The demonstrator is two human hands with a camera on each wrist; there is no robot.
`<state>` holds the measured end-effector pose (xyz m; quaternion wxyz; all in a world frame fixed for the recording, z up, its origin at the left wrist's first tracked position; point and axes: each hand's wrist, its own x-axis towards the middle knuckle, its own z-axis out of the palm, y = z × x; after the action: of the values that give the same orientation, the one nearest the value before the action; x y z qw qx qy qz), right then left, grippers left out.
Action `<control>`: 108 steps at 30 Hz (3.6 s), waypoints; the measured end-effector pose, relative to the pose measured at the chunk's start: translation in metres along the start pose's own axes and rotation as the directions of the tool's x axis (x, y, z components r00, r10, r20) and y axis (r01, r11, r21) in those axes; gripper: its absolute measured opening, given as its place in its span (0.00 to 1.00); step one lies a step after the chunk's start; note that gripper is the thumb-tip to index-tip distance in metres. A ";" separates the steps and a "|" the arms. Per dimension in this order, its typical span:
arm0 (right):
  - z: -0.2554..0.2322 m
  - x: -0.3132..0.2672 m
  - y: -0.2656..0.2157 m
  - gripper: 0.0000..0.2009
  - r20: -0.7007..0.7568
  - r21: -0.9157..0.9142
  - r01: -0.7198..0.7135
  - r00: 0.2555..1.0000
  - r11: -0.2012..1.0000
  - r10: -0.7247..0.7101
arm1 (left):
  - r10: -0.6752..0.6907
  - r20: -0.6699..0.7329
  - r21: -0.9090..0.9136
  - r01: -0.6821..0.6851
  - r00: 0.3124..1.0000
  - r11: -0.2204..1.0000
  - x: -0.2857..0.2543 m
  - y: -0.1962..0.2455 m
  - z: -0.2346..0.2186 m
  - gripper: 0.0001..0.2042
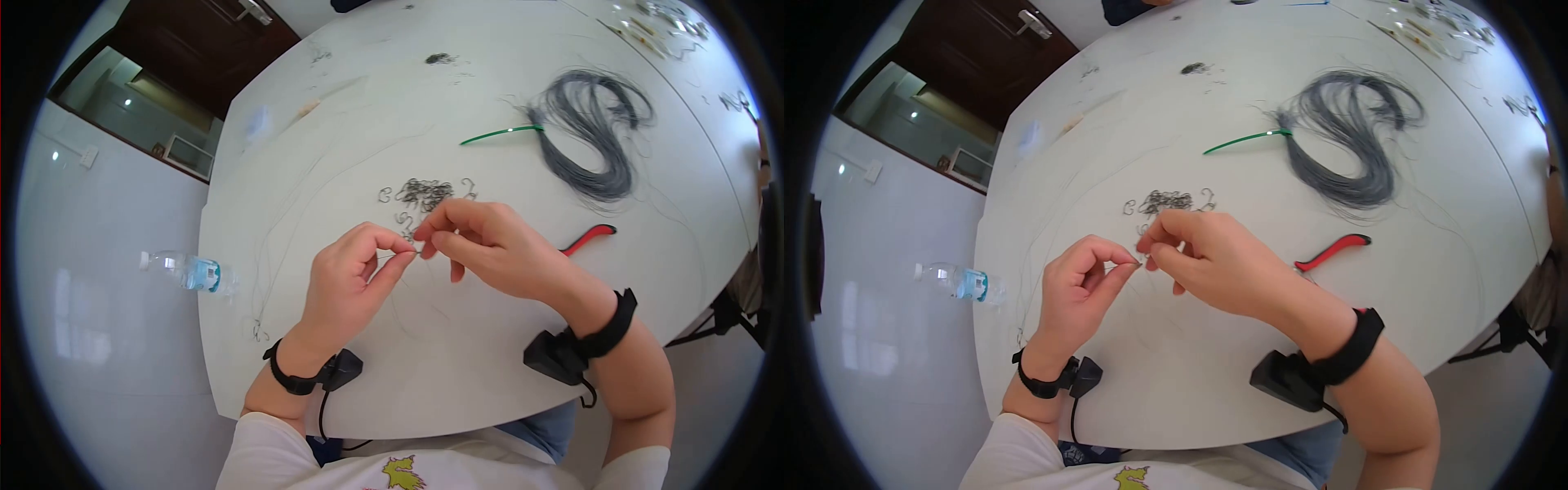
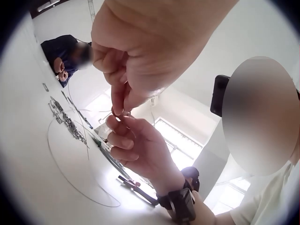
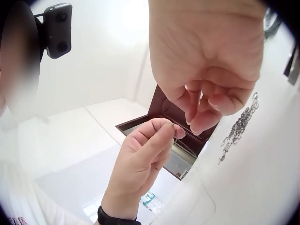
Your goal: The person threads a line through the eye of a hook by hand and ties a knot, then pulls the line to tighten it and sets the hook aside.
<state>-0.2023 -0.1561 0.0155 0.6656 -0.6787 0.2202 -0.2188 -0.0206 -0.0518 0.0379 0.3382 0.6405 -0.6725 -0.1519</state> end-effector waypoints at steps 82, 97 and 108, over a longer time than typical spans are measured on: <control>-0.177 -0.073 -0.039 0.16 -0.917 -0.251 0.753 0.016 0.608 -0.399 | -0.389 0.138 -0.675 0.374 0.911 0.636 0.009 -0.057 0.003 0.05; -0.249 -0.123 0.005 0.15 -0.882 -0.268 0.735 0.072 0.623 -0.465 | -0.378 0.068 -0.691 0.317 0.923 0.650 0.009 -0.060 0.001 0.05; -0.289 -0.158 0.037 0.14 -0.760 -0.192 0.777 0.268 0.599 -0.592 | -0.385 -0.012 -0.650 0.285 0.923 0.704 0.010 -0.065 0.000 0.06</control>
<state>-0.5005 -0.2968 -0.0172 0.4118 -0.4656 0.1355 -0.7716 0.0290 -0.0697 -0.0006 0.5499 0.6085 -0.4259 -0.3820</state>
